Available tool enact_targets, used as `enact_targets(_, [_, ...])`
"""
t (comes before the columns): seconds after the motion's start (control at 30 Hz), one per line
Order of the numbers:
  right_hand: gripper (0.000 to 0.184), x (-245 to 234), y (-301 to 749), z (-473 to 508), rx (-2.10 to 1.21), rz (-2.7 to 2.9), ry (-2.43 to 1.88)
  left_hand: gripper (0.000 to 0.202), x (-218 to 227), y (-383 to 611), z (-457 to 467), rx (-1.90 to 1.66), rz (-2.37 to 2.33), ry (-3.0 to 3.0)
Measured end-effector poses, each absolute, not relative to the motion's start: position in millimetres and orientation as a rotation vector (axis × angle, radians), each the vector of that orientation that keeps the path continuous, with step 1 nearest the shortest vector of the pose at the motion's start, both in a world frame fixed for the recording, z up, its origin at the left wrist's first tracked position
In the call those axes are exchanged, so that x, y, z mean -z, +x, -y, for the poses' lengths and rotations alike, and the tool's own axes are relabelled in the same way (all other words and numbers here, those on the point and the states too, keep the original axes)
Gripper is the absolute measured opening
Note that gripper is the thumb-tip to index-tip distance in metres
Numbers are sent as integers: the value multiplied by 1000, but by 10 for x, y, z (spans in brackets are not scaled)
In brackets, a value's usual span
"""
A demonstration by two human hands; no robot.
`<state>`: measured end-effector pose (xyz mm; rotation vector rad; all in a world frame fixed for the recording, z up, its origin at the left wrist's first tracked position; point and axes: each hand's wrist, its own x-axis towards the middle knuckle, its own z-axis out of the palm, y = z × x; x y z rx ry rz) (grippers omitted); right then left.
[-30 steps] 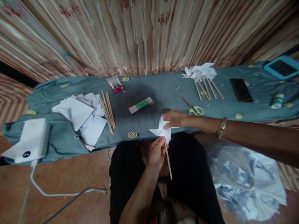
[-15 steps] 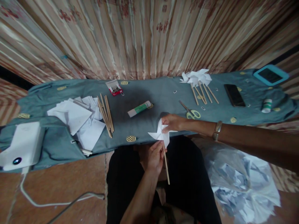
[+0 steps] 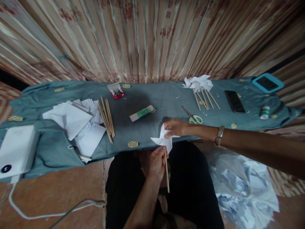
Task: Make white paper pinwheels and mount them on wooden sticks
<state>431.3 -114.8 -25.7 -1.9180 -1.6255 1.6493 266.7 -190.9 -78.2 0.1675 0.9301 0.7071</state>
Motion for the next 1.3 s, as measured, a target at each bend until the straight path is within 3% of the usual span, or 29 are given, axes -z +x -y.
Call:
enact_targets(0.77, [15,287,4357,1128,-1726,1604,-1861,31,749,2676,1886,-715,-925,163])
enact_targets(1.3, [31,357,4419,1180,-1821,1434,-1710,34,661,2693,1907,-726,-938,124])
